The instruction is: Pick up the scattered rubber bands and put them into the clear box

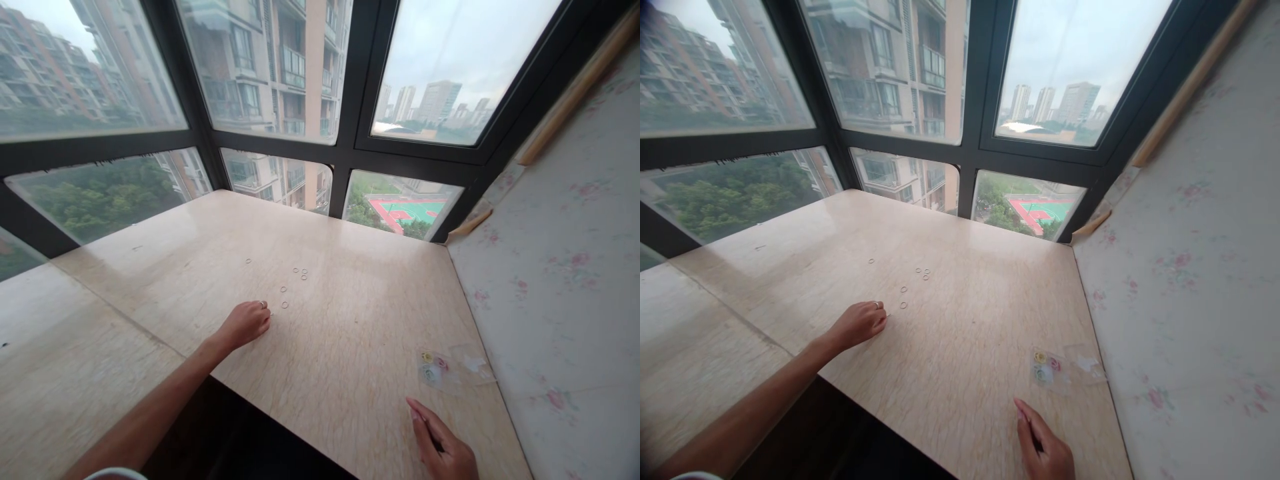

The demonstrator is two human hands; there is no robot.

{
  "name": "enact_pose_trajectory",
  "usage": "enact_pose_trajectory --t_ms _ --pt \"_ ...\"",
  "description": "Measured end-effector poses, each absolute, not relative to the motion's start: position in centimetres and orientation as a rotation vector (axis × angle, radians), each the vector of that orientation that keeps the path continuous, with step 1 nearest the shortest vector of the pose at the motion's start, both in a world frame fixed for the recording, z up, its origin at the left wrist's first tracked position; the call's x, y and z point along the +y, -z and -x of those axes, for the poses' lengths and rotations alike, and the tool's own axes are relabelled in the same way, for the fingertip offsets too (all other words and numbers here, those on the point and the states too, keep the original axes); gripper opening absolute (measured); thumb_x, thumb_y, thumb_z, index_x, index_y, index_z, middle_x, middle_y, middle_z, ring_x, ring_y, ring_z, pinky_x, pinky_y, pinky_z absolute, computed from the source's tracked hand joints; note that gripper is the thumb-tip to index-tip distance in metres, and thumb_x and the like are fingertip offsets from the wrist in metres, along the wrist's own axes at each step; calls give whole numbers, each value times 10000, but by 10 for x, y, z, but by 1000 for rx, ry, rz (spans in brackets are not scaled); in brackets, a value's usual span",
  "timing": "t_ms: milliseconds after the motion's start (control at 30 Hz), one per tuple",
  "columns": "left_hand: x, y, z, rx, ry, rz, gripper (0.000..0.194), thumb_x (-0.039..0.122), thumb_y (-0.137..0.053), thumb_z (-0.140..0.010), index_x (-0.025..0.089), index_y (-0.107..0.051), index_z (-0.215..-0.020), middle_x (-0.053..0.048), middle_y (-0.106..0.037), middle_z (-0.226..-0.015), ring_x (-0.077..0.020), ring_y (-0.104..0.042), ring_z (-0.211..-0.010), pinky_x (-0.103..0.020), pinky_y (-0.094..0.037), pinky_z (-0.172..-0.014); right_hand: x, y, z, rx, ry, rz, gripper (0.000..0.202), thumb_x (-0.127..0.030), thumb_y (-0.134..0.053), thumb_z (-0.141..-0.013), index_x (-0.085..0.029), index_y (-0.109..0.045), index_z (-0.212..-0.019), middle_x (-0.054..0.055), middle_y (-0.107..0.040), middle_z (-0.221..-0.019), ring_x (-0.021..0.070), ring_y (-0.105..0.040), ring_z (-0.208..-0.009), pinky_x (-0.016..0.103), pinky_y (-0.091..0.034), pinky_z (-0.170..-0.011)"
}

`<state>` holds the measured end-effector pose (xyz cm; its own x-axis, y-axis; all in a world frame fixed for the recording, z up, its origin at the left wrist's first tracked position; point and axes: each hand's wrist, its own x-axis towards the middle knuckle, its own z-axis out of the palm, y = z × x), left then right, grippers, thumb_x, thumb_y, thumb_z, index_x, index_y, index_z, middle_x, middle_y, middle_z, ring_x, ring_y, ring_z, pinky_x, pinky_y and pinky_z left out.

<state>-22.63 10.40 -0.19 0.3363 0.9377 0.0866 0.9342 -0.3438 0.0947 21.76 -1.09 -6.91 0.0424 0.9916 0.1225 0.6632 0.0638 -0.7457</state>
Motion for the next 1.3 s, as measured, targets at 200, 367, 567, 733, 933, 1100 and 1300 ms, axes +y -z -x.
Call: enact_pose_trajectory --t_ms 200,367,567,733,933,1100,1300 --pt "104 -9 213 1803 -431 -2342 169 206 -489 -786 172 -616 -679 -30 -623 -724 -143 -545 -623 -252 -388 -611 -11 69 -216 -1666 -662 1639 404 -513 -535 -837 -215 -741 -1017 57 -737 -929 198 -707 -660 205 -563 -489" --pt "102 -22 159 1640 -920 -1894 220 337 -536 -813 168 -649 -728 -6 -604 -648 -111 -509 -566 -212 -379 -534 -11 56 -203 -1574 -606 1602 424 -543 -519 -835 -215 -756 -962 65 -743 -849 202 -703 -651 232 -577 -526" --pt "107 -20 69 1326 -1019 -1626 265 398 -571 -800 155 -659 -743 -13 -594 -635 -107 -512 -562 -197 -383 -493 -10 38 -193 -1534 -610 1596 409 -514 -493 -860 -214 -755 -955 59 -730 -727 206 -701 -666 241 -578 -547" --pt "105 -14 -4 1150 -950 -1840 213 305 -517 -842 169 -664 -768 -36 -631 -741 -117 -532 -618 -225 -411 -557 -10 35 -192 -1493 -650 1599 406 -489 -463 -888 -213 -744 -987 48 -706 -655 208 -695 -672 245 -573 -545" --pt "104 -11 -59 1073 -776 -2152 176 227 -508 -849 186 -673 -806 -41 -627 -799 -125 -538 -649 -257 -419 -626 -10 36 -193 -1463 -706 1581 402 -458 -447 -904 -197 -736 -1004 41 -673 -589 202 -685 -651 232 -561 -543" --pt "110 -4 -79 1033 -682 -2307 205 212 -503 -865 212 -707 -845 -54 -639 -848 -165 -580 -766 -271 -427 -668 -10 34 -193 -1446 -739 1569 410 -453 -434 -908 -190 -735 -997 36 -648 -552 200 -674 -621 235 -555 -528" --pt "111 3 -66 985 -719 -2205 245 237 -498 -876 234 -695 -1022 -52 -646 -916 -128 -562 -678 -256 -440 -656 -11 33 -194 -1427 -722 1549 402 -469 -457 -896 -198 -742 -983 33 -646 -545 192 -660 -588 230 -545 -507"
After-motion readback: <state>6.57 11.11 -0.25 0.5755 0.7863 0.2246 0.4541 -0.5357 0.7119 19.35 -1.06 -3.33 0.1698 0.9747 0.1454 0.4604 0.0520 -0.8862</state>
